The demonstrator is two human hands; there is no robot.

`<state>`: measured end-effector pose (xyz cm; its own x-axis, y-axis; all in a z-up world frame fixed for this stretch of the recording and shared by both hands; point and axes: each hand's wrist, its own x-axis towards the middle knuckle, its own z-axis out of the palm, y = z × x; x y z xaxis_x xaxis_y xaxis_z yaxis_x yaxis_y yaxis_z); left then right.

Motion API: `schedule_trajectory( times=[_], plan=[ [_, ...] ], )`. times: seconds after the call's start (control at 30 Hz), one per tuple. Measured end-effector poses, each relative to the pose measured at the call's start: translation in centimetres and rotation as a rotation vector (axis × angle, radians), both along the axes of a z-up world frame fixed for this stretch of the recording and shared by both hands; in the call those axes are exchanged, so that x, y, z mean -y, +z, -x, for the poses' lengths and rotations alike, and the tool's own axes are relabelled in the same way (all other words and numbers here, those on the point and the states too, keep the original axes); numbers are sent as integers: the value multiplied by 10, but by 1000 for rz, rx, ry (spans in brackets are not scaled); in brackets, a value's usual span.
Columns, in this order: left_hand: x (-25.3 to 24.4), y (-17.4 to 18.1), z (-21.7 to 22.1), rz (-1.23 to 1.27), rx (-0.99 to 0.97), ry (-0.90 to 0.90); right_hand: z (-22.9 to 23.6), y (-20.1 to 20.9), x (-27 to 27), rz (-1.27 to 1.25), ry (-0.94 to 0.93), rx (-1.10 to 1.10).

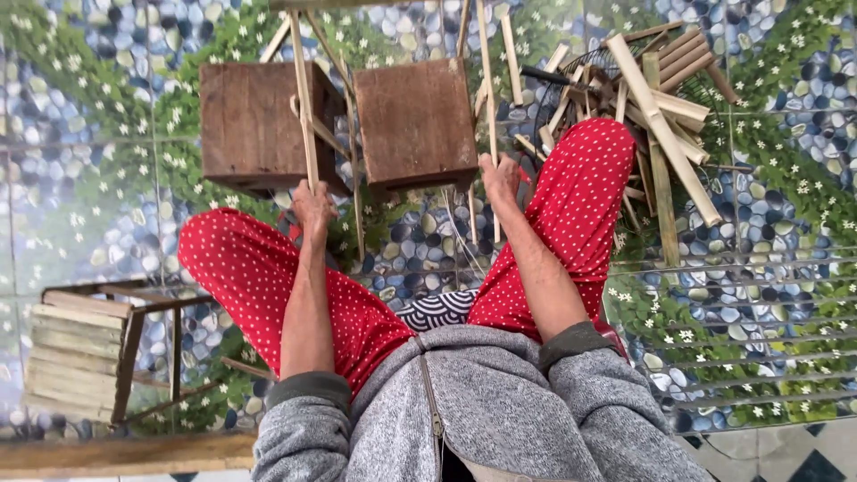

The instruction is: The person sits cross-legged and assembles a wooden frame by fitting vertical and horizontal wooden pieces together. They repeatedly adjust the alignment of the pieces and occasionally pick up additional wood from a nearby pile to continue the assembly.

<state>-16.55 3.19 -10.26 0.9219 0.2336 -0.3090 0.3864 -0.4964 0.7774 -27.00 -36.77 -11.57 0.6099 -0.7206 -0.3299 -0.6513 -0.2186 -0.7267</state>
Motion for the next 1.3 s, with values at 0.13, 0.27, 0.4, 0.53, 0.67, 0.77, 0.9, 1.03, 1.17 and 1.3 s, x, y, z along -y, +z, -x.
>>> schedule_trajectory(
  times=[0.13, 0.27, 0.4, 0.53, 0.67, 0.77, 0.9, 1.03, 1.17, 1.3],
  plan=[
    [3, 18, -1, -157, -28, -52, 6, 16, -5, 39, 20, 39],
    [-1, 1, -3, -212, -129, -37, 1, -17, 10, 58, 24, 20],
    [3, 19, 1, -190, -121, -52, -2, -20, 15, 25, -14, -1],
    [4, 15, -3, -169, -120, -52, -5, 5, 11, 28, -11, 1],
    [7, 9, 5, -151, -127, -25, -7, 2, 20, 7, -10, -26],
    [17, 26, -9, -86, -89, 12, -18, 0, 26, 40, 13, -78],
    [16, 24, -1, -85, -16, -10, -21, -28, 45, 56, 28, -98],
    [15, 47, -7, -80, 36, -18, -6, 53, 3, 31, 11, -48],
    [16, 56, -9, -71, 45, 9, -2, 100, -15, -89, -59, 142],
    [18, 83, -5, -102, 38, -19, -3, 109, -8, -68, -58, 151]
  ],
)
